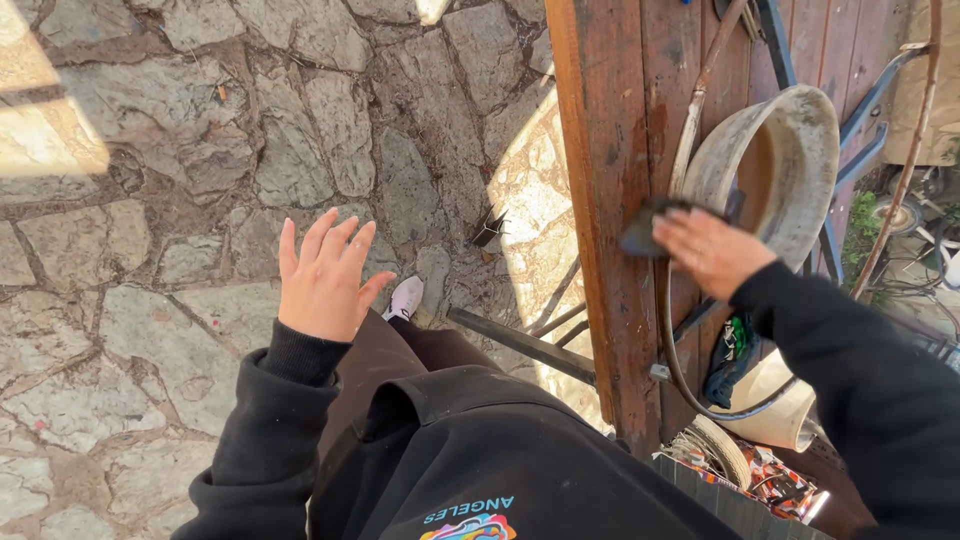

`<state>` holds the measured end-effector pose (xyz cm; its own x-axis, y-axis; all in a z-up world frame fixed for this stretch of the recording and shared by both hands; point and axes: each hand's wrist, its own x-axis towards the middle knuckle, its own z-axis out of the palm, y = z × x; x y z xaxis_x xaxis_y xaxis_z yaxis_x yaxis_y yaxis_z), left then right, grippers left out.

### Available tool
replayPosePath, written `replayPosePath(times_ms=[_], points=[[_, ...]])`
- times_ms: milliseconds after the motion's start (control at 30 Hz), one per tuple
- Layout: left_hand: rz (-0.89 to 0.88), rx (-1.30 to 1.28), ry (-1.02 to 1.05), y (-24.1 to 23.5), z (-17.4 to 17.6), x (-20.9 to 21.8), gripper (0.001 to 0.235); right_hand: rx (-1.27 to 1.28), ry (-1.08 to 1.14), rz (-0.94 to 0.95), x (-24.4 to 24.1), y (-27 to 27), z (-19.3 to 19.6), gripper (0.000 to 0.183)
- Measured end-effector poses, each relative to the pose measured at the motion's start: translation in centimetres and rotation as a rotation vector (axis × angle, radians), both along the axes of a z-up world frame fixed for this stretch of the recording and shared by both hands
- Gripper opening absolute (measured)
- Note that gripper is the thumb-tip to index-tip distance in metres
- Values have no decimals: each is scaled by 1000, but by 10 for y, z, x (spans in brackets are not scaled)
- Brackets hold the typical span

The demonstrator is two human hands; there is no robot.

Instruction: Sanding a circular metal frame with sandpaper and wiping it clean on a workbench

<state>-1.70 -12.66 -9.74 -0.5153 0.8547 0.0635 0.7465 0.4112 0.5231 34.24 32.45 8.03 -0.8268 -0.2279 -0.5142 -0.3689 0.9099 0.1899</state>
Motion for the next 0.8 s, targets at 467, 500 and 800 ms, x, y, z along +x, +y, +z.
replayPosePath(times_ms=[467, 500, 800], points=[[106, 24, 53, -22, 19, 118, 64, -73, 325, 98, 10, 1, -5, 53], [113, 33, 41, -23, 19, 127, 66, -138, 186, 126, 36, -14, -10, 53], [167, 54, 37, -28, 23, 202, 62, -48, 89, 148, 40, -31, -8, 57]])
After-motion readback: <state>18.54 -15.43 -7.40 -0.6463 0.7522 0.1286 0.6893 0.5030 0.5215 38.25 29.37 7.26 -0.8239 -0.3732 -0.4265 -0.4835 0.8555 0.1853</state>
